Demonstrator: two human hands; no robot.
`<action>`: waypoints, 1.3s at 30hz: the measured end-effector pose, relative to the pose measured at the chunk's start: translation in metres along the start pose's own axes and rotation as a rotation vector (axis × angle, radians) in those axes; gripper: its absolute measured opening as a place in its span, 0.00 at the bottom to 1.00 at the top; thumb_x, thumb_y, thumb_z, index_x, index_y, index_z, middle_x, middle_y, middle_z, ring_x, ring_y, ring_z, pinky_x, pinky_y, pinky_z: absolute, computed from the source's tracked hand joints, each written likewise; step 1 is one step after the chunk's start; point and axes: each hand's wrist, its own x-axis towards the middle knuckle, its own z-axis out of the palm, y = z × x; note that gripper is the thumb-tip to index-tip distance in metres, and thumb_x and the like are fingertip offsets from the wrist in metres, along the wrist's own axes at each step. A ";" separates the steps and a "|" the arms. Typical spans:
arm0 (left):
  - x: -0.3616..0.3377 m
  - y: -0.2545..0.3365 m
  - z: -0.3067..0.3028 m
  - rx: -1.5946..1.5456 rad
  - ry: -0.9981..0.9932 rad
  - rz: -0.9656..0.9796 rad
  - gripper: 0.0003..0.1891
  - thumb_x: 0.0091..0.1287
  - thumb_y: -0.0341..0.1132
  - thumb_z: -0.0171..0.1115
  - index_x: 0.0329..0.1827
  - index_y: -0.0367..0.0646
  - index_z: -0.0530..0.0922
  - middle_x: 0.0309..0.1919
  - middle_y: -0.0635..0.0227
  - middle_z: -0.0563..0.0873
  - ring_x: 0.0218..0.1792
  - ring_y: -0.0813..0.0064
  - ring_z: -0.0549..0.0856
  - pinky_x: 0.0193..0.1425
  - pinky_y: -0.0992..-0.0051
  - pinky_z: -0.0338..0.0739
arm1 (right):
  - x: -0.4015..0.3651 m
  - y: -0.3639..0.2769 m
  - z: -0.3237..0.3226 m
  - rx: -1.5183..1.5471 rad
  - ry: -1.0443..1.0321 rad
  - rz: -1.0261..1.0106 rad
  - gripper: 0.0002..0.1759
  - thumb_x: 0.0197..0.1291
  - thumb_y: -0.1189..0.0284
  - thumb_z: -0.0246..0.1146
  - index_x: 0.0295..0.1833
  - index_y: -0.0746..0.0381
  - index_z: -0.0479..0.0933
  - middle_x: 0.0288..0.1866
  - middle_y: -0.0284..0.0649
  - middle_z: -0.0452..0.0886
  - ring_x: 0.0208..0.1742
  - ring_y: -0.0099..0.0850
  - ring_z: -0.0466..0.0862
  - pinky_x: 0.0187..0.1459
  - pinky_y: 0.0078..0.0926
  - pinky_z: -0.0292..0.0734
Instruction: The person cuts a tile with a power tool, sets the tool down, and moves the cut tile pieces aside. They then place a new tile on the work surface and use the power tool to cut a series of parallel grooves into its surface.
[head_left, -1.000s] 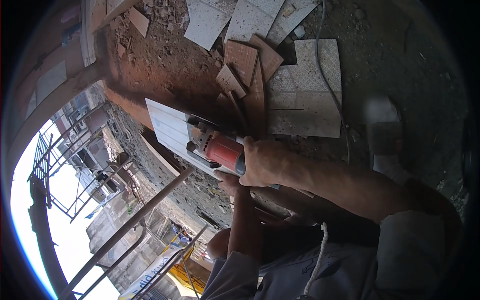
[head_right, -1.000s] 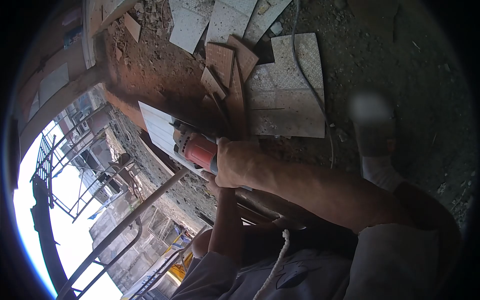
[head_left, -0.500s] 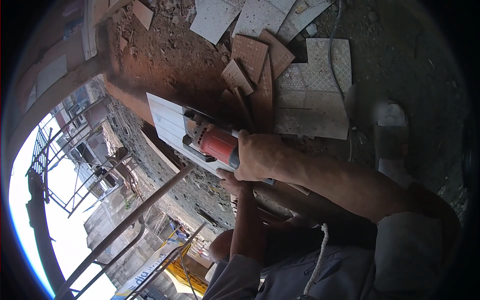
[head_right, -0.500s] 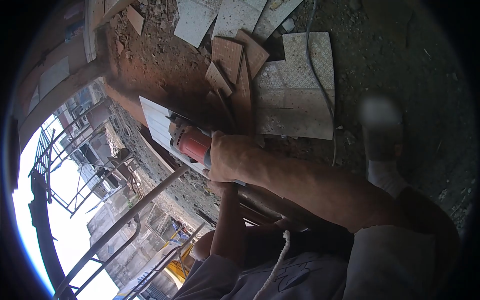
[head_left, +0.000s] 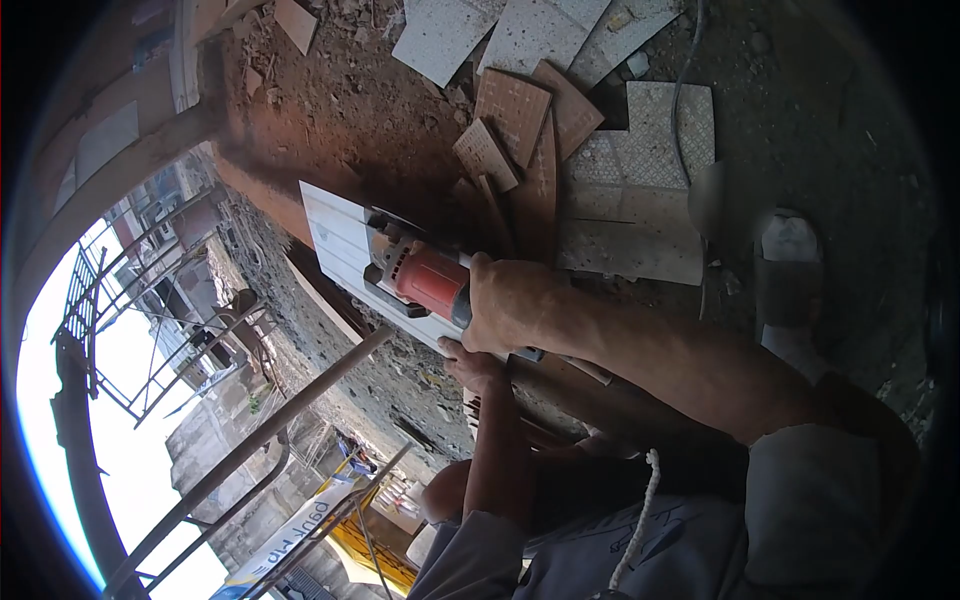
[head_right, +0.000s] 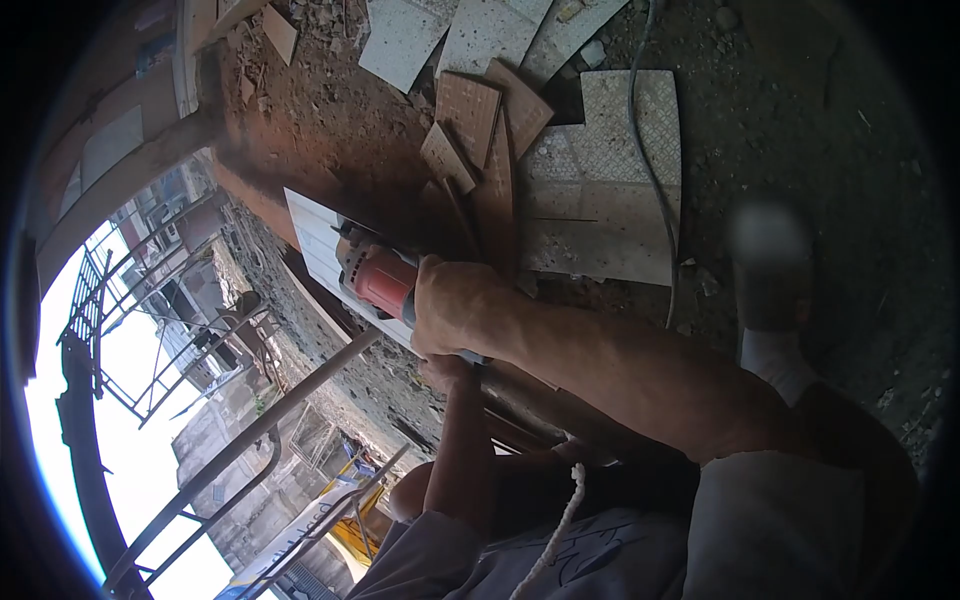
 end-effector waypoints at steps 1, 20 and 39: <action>0.000 -0.001 0.000 0.077 -0.002 0.059 0.46 0.73 0.68 0.37 0.65 0.22 0.65 0.55 0.32 0.77 0.59 0.37 0.78 0.63 0.48 0.72 | 0.002 0.000 0.001 -0.010 0.007 -0.001 0.36 0.45 0.60 0.69 0.54 0.76 0.70 0.42 0.63 0.85 0.44 0.51 0.89 0.50 0.40 0.84; -0.017 0.030 -0.014 -0.309 0.003 -0.246 0.51 0.71 0.71 0.33 0.66 0.21 0.65 0.60 0.26 0.74 0.62 0.35 0.76 0.68 0.49 0.68 | 0.019 -0.006 0.004 -0.001 -0.007 -0.008 0.38 0.47 0.58 0.70 0.56 0.76 0.69 0.47 0.64 0.84 0.49 0.50 0.88 0.54 0.39 0.83; -0.022 0.042 -0.024 -0.279 -0.066 -0.363 0.53 0.68 0.75 0.33 0.66 0.24 0.65 0.61 0.31 0.75 0.62 0.38 0.78 0.68 0.50 0.71 | -0.044 0.017 0.004 -0.015 0.003 0.044 0.38 0.46 0.59 0.70 0.54 0.77 0.67 0.41 0.65 0.83 0.45 0.55 0.88 0.51 0.42 0.84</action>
